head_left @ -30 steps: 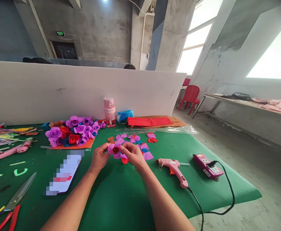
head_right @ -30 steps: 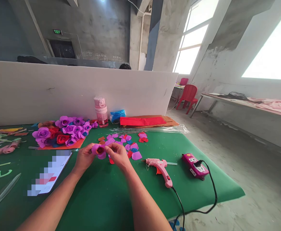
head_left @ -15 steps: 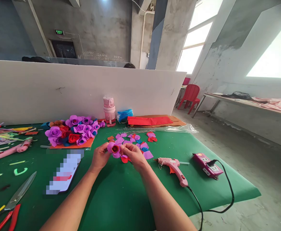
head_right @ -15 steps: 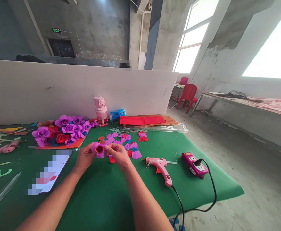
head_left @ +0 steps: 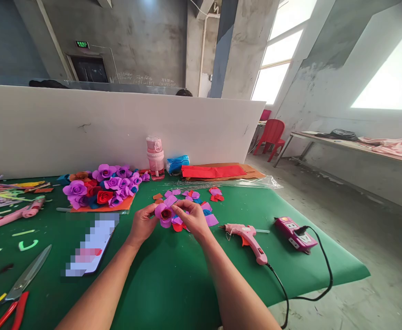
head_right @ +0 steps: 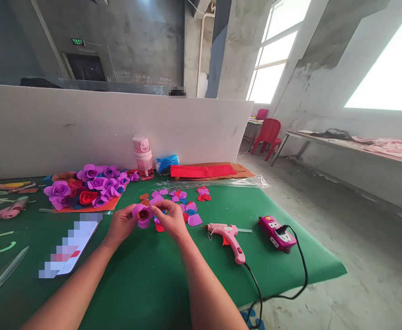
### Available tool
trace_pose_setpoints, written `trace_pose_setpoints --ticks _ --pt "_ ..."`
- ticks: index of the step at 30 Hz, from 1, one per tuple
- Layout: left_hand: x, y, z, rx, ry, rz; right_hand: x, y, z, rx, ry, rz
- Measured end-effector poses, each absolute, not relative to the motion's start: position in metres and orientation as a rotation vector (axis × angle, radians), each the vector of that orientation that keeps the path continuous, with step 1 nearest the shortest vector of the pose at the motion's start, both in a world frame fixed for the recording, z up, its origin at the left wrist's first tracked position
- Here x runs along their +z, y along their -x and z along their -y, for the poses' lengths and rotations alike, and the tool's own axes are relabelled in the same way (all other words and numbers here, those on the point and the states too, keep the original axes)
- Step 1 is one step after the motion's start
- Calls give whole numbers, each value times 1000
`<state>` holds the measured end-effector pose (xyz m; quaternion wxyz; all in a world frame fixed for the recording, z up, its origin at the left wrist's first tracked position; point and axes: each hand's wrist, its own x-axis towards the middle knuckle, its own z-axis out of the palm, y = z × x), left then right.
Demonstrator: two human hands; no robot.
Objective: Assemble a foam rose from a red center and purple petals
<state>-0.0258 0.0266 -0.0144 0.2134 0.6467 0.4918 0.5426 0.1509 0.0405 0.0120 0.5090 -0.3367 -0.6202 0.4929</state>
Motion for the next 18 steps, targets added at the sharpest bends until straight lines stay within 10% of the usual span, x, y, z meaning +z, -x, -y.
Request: trace_pose_setpoints --ticks 18 --pt "-6 21 -21 1453 -1909 -1341 13 -148 -40 1368 780 1384"
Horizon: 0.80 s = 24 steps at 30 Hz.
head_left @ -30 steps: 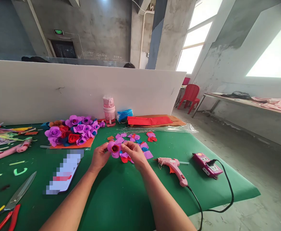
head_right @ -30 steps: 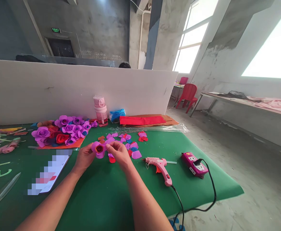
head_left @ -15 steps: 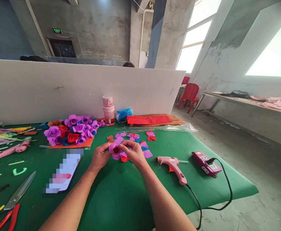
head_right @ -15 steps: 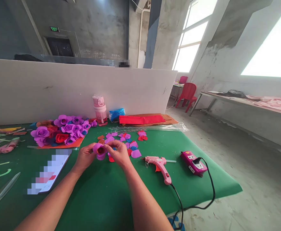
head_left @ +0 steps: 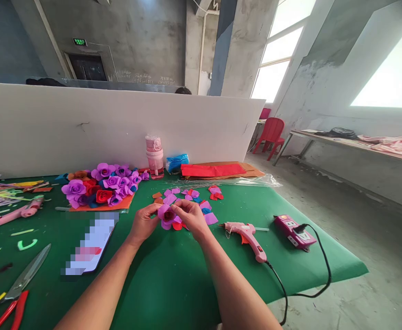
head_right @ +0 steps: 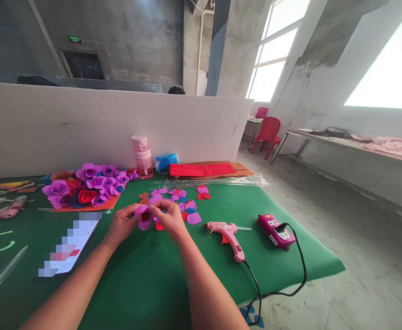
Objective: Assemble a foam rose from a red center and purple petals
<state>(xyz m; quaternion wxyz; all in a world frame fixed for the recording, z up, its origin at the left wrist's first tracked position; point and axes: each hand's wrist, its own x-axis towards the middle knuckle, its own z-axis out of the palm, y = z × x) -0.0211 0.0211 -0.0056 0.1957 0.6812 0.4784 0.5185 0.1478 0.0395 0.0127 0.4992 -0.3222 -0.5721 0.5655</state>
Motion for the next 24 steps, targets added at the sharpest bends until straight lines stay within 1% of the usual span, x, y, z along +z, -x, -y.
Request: trace_pose_setpoints --ticks 5,10,15,19,24 --pt "-6 20 -22 1482 -1912 -1320 11 -146 -41 1544 728 1244" --pt "-8 24 -27 1645 -1824 -1330 10 -148 -43 1607 625 1181" --pt "-6 24 -26 1722 -1870 -1344 10 -146 -41 1560 633 1250" --pt "-2 21 -23 1682 -1923 -1354 12 -143 -38 1481 669 1291" --pt "-2 19 -21 1652 -1892 -1377 12 -143 -39 1476 692 1282"
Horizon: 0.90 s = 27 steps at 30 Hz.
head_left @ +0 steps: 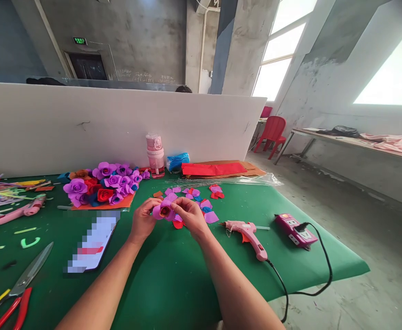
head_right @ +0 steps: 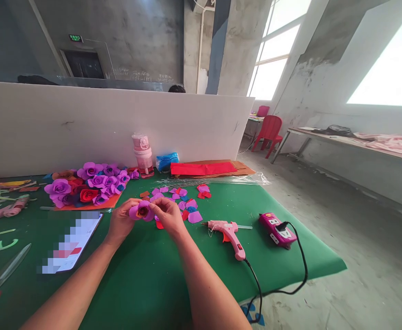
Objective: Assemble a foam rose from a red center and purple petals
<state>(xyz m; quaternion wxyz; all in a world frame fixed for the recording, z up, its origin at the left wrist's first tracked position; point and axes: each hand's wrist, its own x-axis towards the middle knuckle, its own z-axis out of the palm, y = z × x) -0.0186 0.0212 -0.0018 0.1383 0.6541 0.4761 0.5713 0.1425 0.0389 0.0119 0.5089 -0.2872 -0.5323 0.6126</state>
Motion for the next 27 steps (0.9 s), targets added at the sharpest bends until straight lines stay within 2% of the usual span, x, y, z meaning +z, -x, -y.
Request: trace_pose_setpoints --ticks 10,17,27 --pt "-7 21 -23 1781 -1703 -1421 10 -142 -38 1390 708 1250" --pt "-6 19 -24 1783 -1579 -1555 4 -138 -37 1202 797 1337" --pt "-6 18 -23 1756 -1639 -1722 -2 -131 -35 1289 836 1371"
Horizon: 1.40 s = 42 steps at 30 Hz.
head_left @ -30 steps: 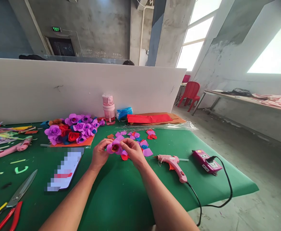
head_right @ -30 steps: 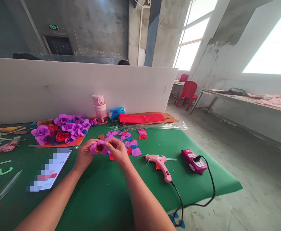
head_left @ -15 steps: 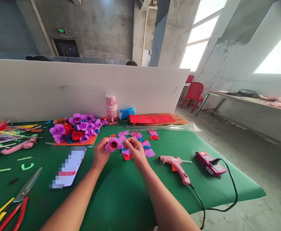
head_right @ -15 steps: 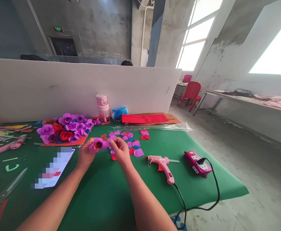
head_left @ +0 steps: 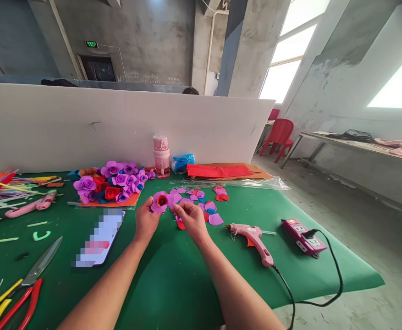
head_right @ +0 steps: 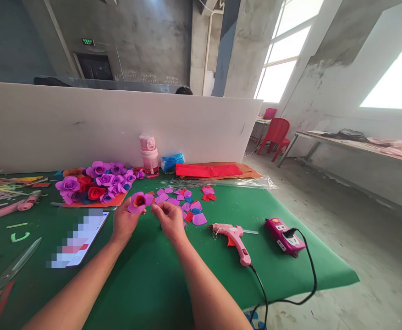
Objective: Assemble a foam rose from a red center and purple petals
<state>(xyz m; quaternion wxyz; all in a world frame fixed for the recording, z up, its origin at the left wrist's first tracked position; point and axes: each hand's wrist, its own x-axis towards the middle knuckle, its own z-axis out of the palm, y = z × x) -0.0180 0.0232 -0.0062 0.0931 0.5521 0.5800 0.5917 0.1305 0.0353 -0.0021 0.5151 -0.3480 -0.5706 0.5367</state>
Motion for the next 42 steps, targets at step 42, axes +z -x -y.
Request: trace_pose_setpoints --ticks 42 --pt "0 15 -14 1650 -2184 -1621 8 -131 -26 1111 1002 1406"
